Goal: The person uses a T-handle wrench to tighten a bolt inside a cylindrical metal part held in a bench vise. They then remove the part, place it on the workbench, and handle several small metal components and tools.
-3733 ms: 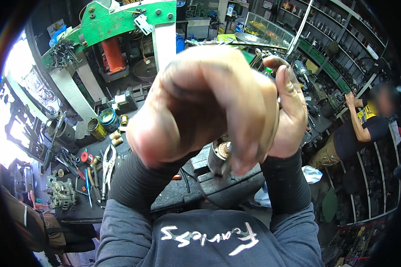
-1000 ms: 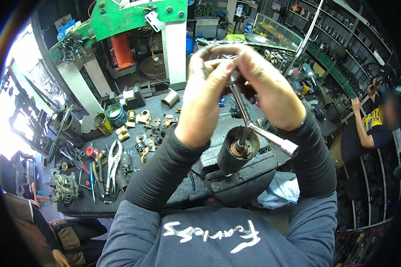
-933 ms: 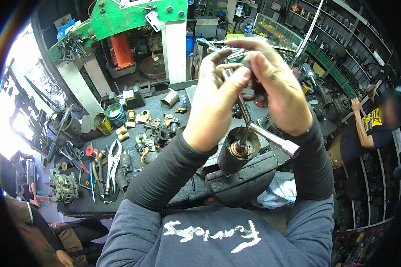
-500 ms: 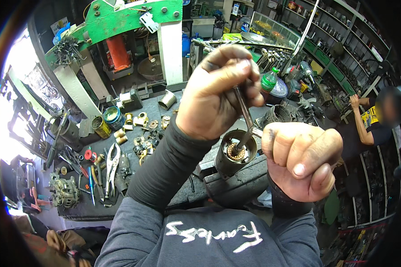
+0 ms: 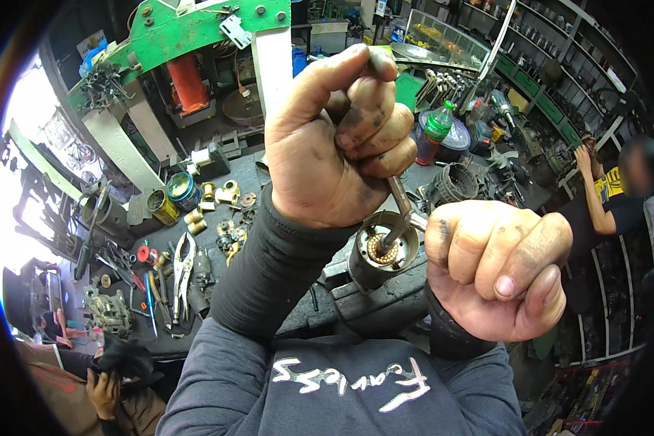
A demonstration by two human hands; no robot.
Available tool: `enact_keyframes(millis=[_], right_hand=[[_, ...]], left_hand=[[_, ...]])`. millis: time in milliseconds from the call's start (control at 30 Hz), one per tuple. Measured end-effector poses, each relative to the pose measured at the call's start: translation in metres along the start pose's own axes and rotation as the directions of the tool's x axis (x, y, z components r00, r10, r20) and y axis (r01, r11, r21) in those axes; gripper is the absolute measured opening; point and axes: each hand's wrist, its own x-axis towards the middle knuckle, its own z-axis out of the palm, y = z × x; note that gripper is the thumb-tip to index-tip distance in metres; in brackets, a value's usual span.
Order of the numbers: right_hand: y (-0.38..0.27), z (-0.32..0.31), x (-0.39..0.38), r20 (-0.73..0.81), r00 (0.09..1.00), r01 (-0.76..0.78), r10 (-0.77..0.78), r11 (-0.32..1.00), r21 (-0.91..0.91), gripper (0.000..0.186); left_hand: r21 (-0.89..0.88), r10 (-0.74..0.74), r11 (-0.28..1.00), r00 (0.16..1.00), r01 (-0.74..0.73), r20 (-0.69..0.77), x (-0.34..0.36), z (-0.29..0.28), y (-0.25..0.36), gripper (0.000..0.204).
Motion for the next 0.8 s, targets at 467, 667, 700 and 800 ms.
enact_keyframes(millis=[467, 667, 700, 800], right_hand=[[0.016, -0.026, 0.018, -0.066, 0.993, -0.063, 0.103, 0.893, 0.445, 0.030], [0.029, -0.038, 0.039, -0.090, 0.874, -0.319, 0.477, 0.705, 0.634, 0.029], [0.032, -0.035, 0.044, -0.062, 0.847, -0.367, 0.529, 0.664, 0.651, 0.028], [0.024, -0.042, 0.053, -0.046, 0.755, -0.512, 0.654, 0.633, 0.581, 0.029]], left_hand=[[0.306, 0.422, 0.871, 0.904, -0.385, -0.064, -0.041, 0.035, -0.012, 0.027], [0.815, 0.503, 0.354, 0.828, -0.458, 0.247, -0.067, 0.034, -0.022, 0.021], [0.832, 0.463, 0.254, 0.817, -0.494, 0.344, -0.069, 0.050, -0.018, 0.018], [0.831, 0.157, 0.047, 0.826, -0.554, 0.542, -0.060, 0.065, -0.020, 0.019]])
